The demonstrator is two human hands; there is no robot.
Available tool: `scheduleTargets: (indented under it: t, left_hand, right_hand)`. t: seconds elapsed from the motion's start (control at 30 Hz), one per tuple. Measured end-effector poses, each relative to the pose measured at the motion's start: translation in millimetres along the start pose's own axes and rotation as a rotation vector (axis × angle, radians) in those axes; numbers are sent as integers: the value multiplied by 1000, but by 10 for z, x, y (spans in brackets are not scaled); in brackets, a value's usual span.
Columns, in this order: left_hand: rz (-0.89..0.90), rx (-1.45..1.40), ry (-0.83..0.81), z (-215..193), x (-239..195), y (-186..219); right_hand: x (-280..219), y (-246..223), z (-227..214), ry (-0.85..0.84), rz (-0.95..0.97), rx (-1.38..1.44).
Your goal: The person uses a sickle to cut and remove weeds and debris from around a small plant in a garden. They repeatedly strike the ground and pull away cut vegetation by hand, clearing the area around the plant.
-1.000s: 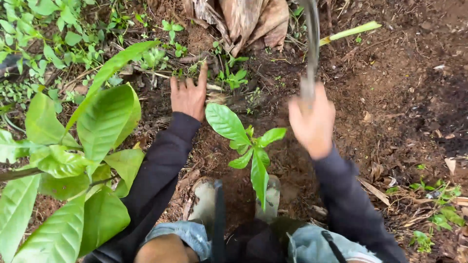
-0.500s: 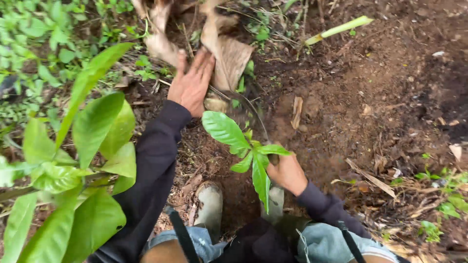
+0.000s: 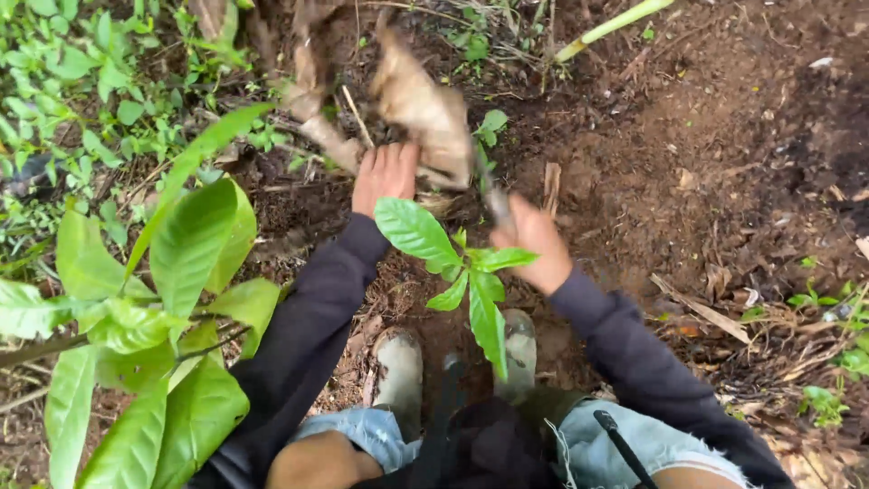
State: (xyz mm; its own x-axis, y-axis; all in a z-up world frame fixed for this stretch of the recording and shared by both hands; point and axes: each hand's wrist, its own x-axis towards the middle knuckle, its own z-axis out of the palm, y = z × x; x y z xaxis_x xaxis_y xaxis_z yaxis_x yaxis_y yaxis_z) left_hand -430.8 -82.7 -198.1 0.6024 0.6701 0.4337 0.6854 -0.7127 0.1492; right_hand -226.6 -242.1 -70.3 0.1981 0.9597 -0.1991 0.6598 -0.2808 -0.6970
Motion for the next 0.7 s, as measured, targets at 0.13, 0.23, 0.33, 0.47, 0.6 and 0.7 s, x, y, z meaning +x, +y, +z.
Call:
scheduleTargets:
  t: [0.13, 0.23, 0.33, 0.47, 0.6, 0.7]
  left_hand:
    - [97, -90, -60, -314, 220, 112]
    - [251, -212, -172, -602, 452, 149]
    - [191, -239, -507, -565, 764, 105]
    - [514, -143, -387, -213, 817, 129]
    - [583, 52, -686, -251, 967, 223]
    - [577, 25, -561, -65, 807, 202]
  right_hand:
    - [-543, 153, -17, 8, 115, -126]
    - [-659, 456, -113, -21, 266, 57]
    - [-660, 340, -416, 231, 381, 229]
    - [-654, -23, -740, 183, 495, 68]
    - [-688, 67, -614, 146, 519, 67]
    - [-658, 269, -505, 203, 512, 29]
